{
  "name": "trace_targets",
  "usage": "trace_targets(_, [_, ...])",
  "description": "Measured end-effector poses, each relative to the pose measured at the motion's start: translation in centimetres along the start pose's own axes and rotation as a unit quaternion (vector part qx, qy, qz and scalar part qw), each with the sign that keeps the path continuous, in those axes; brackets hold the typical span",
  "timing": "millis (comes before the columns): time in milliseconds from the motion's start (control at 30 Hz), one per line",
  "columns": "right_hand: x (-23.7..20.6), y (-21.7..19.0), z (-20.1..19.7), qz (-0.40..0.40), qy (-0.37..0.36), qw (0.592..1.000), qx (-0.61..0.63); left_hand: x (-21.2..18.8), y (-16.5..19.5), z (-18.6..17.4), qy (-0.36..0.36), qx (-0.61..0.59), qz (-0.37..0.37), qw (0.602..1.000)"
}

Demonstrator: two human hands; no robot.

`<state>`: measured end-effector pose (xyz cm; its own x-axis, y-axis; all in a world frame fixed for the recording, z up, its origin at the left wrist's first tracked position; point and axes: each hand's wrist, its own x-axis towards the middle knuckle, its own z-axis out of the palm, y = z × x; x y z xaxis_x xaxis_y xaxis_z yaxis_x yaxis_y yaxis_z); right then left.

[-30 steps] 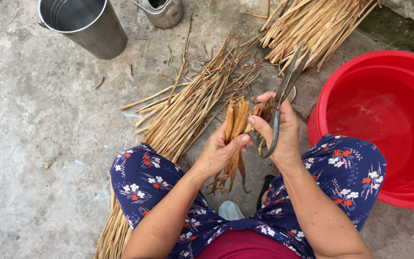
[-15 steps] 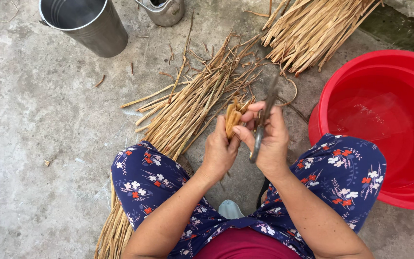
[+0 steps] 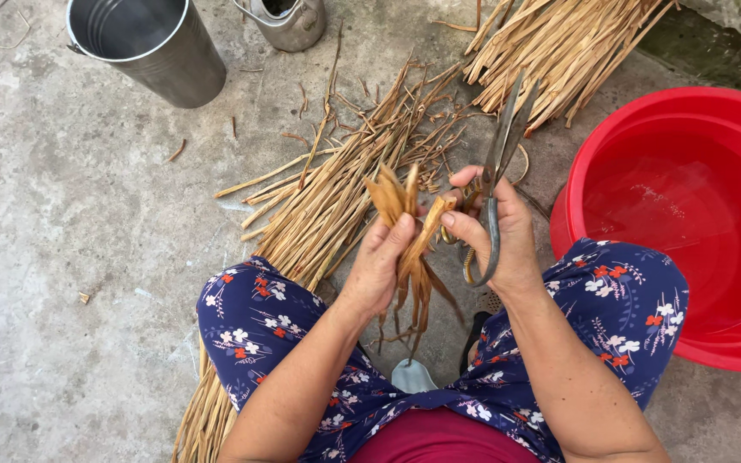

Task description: The person sits on a concrete floor and uses shears to trim and split dried plant strips. They repeatedly pick up a strip, cut off the ends, and split it into thinner pieces, placing the finished pieces into a pile.

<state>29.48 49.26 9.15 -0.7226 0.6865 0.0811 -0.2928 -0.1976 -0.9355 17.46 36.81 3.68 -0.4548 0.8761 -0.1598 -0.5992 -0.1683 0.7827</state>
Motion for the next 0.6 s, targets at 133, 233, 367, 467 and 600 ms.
trace_targets(133, [0.1,-0.6,0.0,-0.004,0.021,0.999,-0.028,0.7,0.5,-1.1,0.053,-0.005,0.073,0.996])
trace_targets(233, [0.0,-1.0,0.0,-0.032,0.038,0.996,-0.073,0.5,1.6,-1.5,0.09,0.115,0.105,0.984])
trace_targets(367, [-0.4,-0.3,0.8,-0.059,0.06,0.99,-0.114,-0.3,1.9,-0.4,0.041,0.234,0.12,0.964])
trace_targets(467, [-0.9,0.2,1.3,-0.068,0.027,0.99,-0.118,-0.5,1.5,0.4,-0.012,0.196,0.123,0.973])
trace_targets(600, [-1.0,0.3,1.6,-0.073,0.023,0.989,-0.124,-0.3,1.5,-0.1,0.009,0.152,0.092,0.984])
